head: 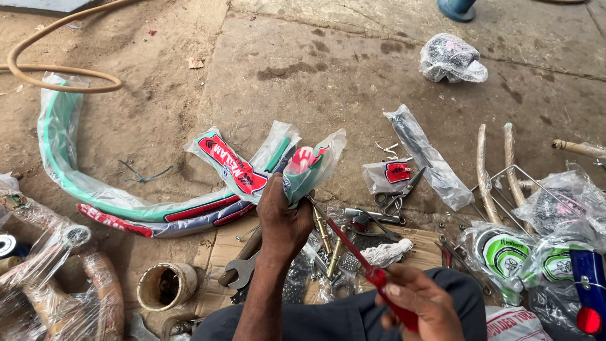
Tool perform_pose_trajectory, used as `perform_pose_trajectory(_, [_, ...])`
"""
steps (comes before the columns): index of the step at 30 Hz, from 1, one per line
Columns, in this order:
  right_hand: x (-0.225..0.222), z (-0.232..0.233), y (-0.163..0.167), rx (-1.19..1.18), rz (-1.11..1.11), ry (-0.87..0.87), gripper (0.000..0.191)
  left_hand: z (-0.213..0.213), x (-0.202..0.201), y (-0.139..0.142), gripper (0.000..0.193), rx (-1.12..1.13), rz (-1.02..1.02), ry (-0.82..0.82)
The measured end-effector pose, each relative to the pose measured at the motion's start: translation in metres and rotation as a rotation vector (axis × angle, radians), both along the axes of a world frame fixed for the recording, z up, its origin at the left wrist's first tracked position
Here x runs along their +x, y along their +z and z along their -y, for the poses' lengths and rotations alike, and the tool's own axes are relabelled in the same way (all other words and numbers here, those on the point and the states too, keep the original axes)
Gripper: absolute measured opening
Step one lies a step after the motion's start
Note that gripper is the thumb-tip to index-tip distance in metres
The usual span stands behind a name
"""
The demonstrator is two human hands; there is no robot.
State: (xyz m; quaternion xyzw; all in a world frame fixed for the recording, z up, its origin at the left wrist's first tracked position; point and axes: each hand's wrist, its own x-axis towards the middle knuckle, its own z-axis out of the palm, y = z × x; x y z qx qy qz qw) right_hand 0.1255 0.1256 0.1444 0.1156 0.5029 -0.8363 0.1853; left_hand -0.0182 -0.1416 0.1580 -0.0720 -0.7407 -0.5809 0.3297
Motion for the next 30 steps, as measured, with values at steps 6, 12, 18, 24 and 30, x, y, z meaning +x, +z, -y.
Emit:
perform_pose_trajectory(6, [-0.005, 0.008, 0.008, 0.538, -0.303, 0.018, 0.047, -0.002, -0.002, -0.002, 0.029, -0.035, 0.013, 0.027])
perform_pose_trajectory(12, [-0.007, 0.034, 0.014, 0.851, -0.304, -0.320, 0.036, -0.002, -0.002, -0.001, 0.027, -0.036, -0.006, 0.010])
perform_pose_trajectory(18, [-0.019, 0.024, 0.027, -0.310, 0.373, 0.064, 0.045, -0.002, -0.004, -0.002, 0.028, -0.050, 0.010, 0.050])
perform_pose_trajectory(24, [0.006, 0.037, 0.011, 1.124, -0.765, -0.177, 0.044, -0.003, -0.002, -0.003, 0.028, -0.072, 0.021, 0.062])
perform_pose_trajectory(30, [-0.015, 0.005, -0.025, -0.139, 0.253, -0.044, 0.043, 0.002, -0.001, 0.005, 0.042, 0.014, -0.090, 0.008])
